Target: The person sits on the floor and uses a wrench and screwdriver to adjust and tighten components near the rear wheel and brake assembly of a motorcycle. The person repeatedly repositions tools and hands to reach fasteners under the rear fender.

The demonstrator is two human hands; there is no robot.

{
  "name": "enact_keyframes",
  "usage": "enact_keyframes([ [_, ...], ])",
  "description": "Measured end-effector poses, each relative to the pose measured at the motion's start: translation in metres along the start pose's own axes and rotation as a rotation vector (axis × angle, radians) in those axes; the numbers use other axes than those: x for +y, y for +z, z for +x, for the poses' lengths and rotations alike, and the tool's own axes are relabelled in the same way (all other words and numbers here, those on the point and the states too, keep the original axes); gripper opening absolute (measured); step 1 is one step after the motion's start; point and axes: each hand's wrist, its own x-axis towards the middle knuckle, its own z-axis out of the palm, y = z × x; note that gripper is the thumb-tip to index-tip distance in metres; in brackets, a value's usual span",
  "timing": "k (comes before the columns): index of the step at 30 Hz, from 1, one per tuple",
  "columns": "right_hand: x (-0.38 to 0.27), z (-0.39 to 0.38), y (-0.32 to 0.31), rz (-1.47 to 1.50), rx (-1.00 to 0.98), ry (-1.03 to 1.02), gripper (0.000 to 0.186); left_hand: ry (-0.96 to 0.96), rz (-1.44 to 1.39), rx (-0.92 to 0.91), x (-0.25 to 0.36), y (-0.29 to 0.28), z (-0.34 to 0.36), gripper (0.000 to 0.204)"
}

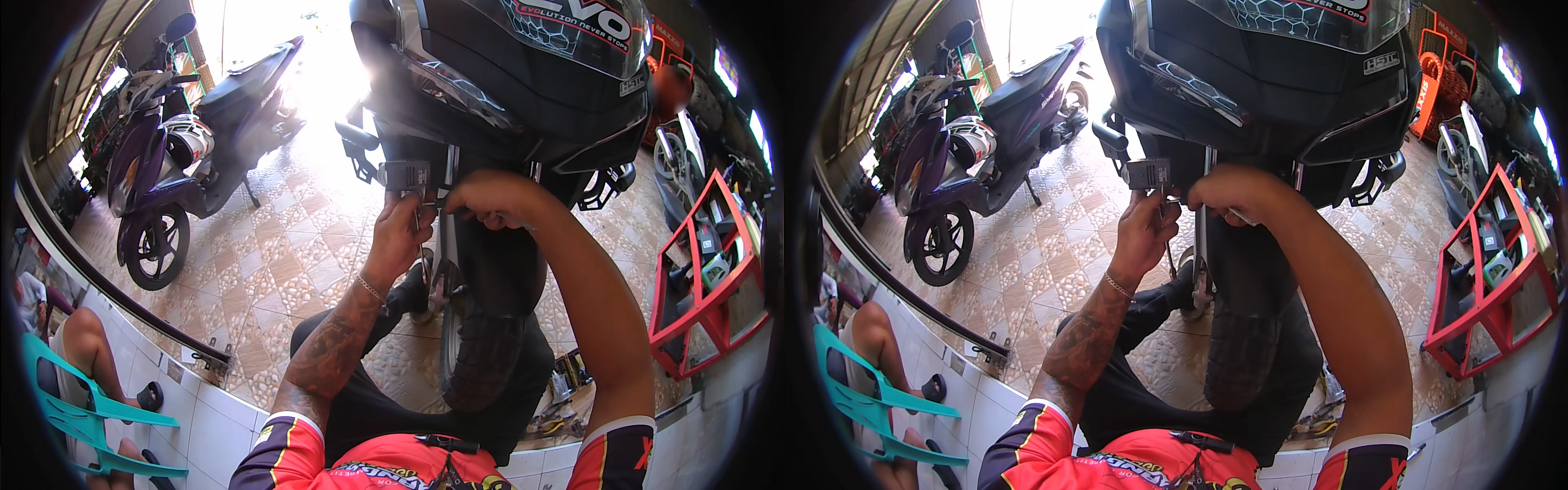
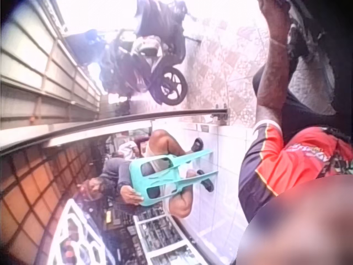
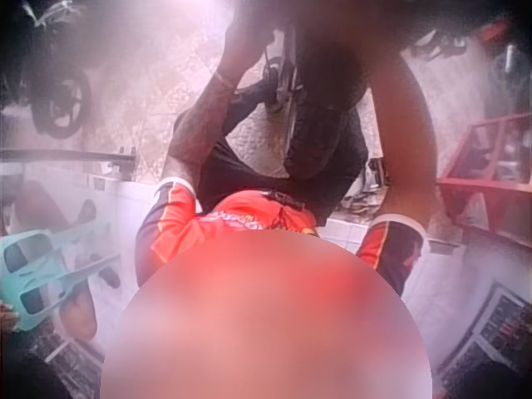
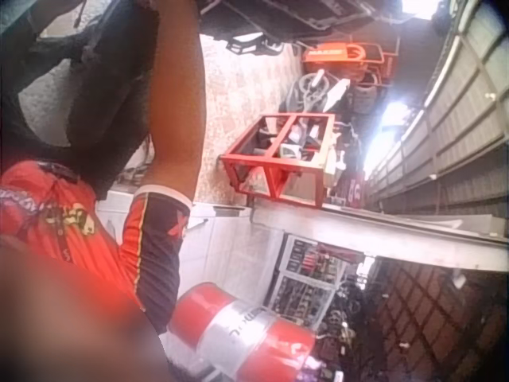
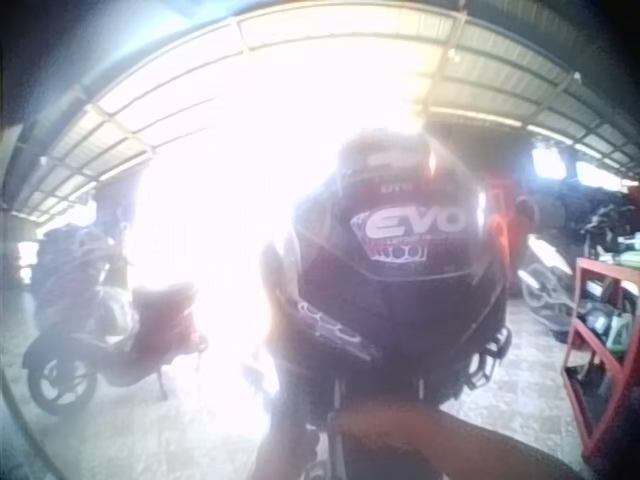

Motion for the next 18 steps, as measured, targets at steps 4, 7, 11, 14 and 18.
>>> enact_keyframes([
  [4, 0.007, 0.008, 0.015, -0.079, 0.11, -0.19, 0.021, 0.011, 0.001, -0.035, 0.002, -0.004, 0.001, 0.023],
  [7, 0.012, 0.012, 0.02, -0.098, 0.134, -0.228, 0.024, 0.015, -0.01, -0.044, 0.0, -0.008, 0.001, 0.023],
  [11, 0.013, 0.011, 0.018, -0.086, 0.15, -0.242, 0.023, -0.016, -0.015, -0.031, -0.002, -0.011, 0.004, 0.024],
  [14, 0.012, 0.007, 0.019, -0.119, 0.194, -0.288, 0.026, -0.007, -0.064, -0.044, -0.003, -0.012, 0.006, 0.026],
  [18, 0.018, 0.004, 0.023, -0.189, 0.291, -0.382, 0.029, -0.039, -0.035, -0.066, -0.005, -0.015, 0.009, 0.027],
])
